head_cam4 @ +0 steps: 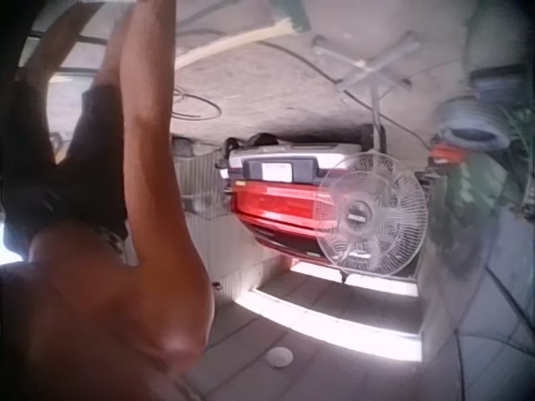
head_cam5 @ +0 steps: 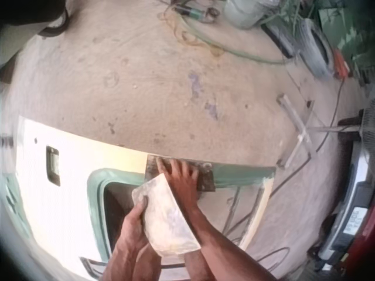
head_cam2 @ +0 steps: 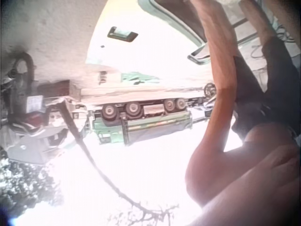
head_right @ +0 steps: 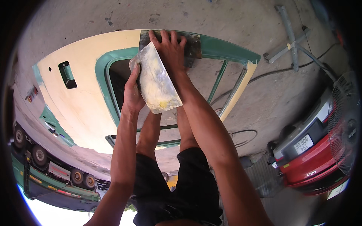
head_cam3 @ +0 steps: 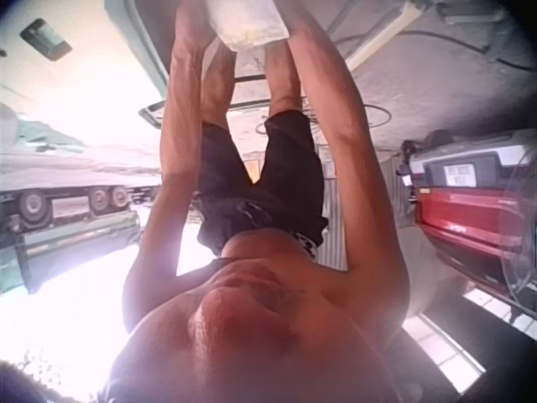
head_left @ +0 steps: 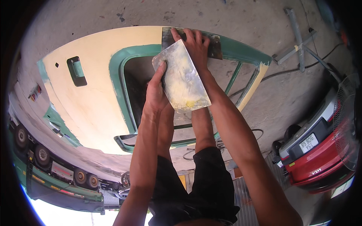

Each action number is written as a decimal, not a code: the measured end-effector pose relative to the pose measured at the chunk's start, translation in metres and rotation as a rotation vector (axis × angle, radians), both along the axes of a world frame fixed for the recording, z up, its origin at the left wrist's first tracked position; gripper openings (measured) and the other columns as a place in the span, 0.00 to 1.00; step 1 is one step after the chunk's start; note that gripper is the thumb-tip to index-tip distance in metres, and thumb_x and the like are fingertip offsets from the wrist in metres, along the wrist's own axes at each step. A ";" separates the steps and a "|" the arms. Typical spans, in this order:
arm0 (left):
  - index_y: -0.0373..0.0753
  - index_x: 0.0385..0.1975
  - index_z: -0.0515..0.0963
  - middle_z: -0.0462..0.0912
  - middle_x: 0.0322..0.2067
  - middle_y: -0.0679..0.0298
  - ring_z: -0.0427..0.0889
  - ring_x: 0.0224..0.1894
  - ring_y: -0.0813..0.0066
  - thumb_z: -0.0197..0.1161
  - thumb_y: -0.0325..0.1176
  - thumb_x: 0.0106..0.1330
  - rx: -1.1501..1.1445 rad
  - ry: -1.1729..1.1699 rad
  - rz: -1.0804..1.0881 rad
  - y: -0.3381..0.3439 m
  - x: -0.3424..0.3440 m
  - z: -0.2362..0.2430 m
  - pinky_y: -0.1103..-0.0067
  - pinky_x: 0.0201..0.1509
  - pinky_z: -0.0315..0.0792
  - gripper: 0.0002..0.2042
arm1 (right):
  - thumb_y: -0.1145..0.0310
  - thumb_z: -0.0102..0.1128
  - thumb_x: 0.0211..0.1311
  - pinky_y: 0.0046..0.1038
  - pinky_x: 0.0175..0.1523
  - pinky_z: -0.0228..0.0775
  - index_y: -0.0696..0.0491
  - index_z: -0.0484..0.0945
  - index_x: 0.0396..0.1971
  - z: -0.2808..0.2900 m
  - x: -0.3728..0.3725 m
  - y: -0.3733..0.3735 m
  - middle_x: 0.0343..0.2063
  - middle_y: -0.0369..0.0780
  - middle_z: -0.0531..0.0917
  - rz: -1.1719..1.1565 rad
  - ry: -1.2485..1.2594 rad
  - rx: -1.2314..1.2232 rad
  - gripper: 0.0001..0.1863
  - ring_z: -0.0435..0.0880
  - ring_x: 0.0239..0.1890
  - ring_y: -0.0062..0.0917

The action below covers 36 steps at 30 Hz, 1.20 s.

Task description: The person applies yellow body filler to a vehicle door panel using two metal spreaders, scraping the filler onto the panel and smoothing it across several repair spots.

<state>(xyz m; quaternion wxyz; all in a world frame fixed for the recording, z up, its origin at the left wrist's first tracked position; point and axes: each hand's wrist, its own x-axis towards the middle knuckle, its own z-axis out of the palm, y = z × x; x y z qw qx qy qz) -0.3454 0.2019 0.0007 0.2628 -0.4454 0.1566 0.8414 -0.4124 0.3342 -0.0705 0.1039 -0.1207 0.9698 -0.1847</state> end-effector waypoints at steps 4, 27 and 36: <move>0.34 0.64 0.63 0.74 0.58 0.54 0.76 0.59 0.61 0.51 0.48 0.74 0.017 0.014 -0.028 0.003 0.006 0.004 0.63 0.65 0.69 0.27 | 0.55 0.63 0.52 0.51 0.60 0.53 0.39 0.72 0.63 0.009 0.004 0.001 0.53 0.38 0.75 -0.007 -0.132 0.037 0.33 0.68 0.59 0.35; 0.37 0.62 0.66 0.78 0.53 0.56 0.80 0.54 0.62 0.49 0.49 0.74 0.019 -0.054 -0.093 0.010 0.023 -0.010 0.66 0.60 0.74 0.25 | 0.54 0.61 0.54 0.50 0.63 0.53 0.41 0.70 0.65 0.001 0.030 0.023 0.55 0.42 0.75 0.018 -0.100 -0.018 0.34 0.69 0.60 0.38; 0.39 0.64 0.64 0.78 0.52 0.54 0.80 0.54 0.59 0.48 0.51 0.74 0.008 -0.072 0.009 0.042 0.036 0.009 0.61 0.60 0.74 0.27 | 0.55 0.60 0.56 0.49 0.61 0.57 0.41 0.70 0.65 0.017 0.036 0.046 0.54 0.43 0.74 0.089 -0.066 0.012 0.33 0.69 0.60 0.38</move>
